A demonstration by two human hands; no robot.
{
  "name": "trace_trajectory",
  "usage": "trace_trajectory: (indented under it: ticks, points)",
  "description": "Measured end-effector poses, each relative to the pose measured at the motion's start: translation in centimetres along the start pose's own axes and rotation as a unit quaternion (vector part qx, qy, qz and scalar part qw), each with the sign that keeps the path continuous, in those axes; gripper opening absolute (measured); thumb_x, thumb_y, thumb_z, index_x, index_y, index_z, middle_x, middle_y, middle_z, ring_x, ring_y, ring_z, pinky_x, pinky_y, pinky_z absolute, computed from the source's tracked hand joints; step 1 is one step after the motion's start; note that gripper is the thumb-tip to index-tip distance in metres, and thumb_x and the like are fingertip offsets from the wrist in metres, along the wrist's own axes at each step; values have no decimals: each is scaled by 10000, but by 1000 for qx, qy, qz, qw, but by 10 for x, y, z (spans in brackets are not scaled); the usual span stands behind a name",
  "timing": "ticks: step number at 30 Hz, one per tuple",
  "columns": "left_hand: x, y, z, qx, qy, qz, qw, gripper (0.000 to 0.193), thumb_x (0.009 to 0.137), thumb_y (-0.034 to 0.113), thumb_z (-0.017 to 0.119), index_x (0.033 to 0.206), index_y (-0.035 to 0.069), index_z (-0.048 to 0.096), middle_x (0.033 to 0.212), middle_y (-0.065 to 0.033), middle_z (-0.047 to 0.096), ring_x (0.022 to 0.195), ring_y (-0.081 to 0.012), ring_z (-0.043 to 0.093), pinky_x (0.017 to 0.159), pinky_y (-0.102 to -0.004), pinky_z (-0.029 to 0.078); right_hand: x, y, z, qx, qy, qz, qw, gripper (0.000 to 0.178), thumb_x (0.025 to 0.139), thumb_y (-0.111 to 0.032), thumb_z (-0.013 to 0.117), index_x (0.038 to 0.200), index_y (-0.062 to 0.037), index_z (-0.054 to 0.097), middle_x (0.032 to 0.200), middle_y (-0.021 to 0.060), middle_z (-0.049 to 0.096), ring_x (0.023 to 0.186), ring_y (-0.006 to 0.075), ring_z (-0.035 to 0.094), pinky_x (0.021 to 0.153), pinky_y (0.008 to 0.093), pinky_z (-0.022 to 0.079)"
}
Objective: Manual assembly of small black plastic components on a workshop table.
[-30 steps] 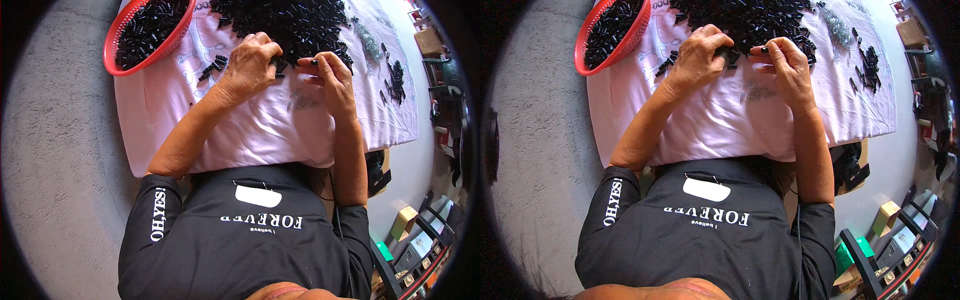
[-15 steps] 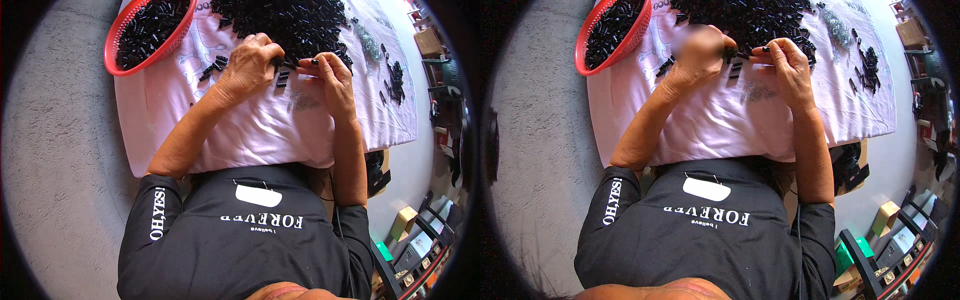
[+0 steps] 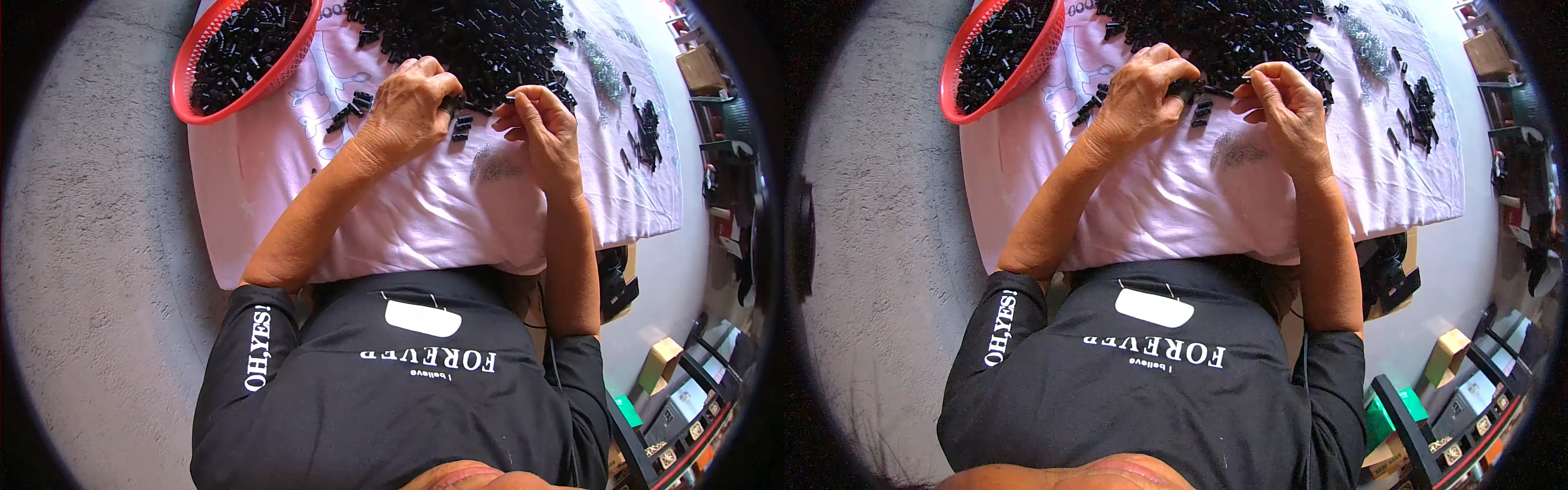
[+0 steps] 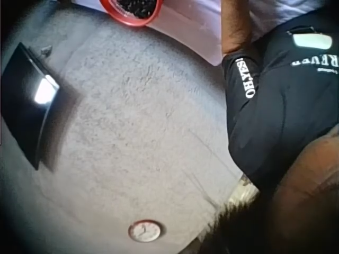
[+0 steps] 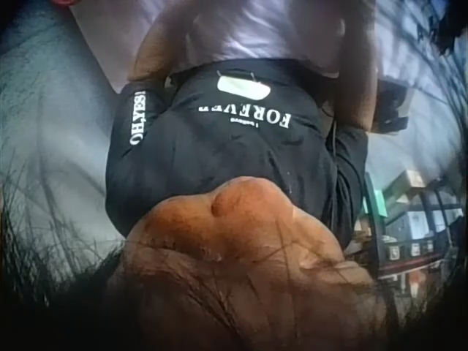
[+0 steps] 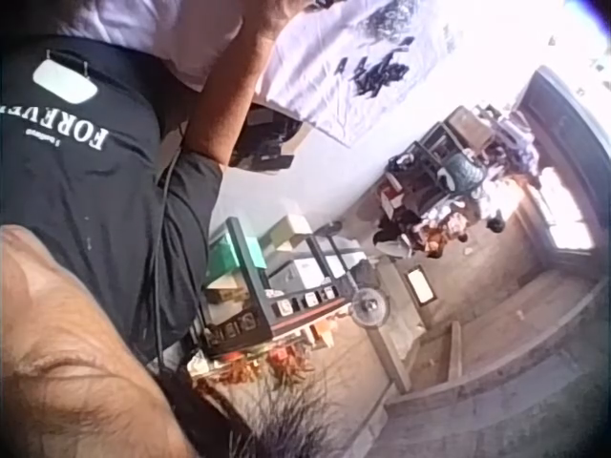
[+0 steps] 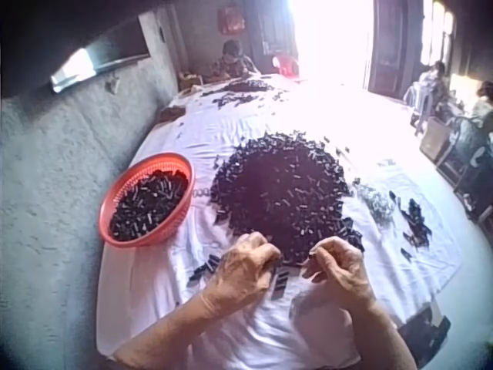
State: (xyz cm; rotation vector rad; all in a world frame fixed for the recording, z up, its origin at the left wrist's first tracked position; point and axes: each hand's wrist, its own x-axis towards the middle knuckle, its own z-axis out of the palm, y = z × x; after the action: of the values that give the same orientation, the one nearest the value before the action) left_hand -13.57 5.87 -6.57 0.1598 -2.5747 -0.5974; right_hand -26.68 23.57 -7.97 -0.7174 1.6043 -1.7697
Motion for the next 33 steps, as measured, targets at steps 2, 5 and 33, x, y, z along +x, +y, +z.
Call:
trace_trajectory:
  ticks: [2, 5, 33]
  points:
    - [0, -2, -1, 2, -4, 1, 1000, 259, 701, -2, 604, 941, 40, 694, 947, -122, 627, 942, -322, 616, 861, -410, 503, 0, 2, 1, 5, 5, -5, 1000, 144, 1002, -142, 563, 1061, -28, 629, 890, 85, 704, 785, 140, 701, 687, 240, 559]
    - [0, -3, -3, -1, -9, -10, 1000, 256, 703, -4, 604, 939, 39, 692, 944, -121, 627, 940, -320, 617, 855, -406, 506, 1, 2, 1, 6, 7, -21, 1000, 133, 980, -97, 591, 1070, -18, 647, 881, 78, 702, 786, 132, 694, 696, 244, 562]
    - [-5, 11, 2, 0, -50, -14, 999, 196, 694, 16, 589, 883, 31, 639, 950, -132, 602, 942, -339, 593, 841, -431, 495, -2, 1, -1, 21, -21, 10, 1000, 167, 938, -68, 642, 1092, -18, 682, 928, 61, 710, 807, 119, 692, 703, 223, 552]
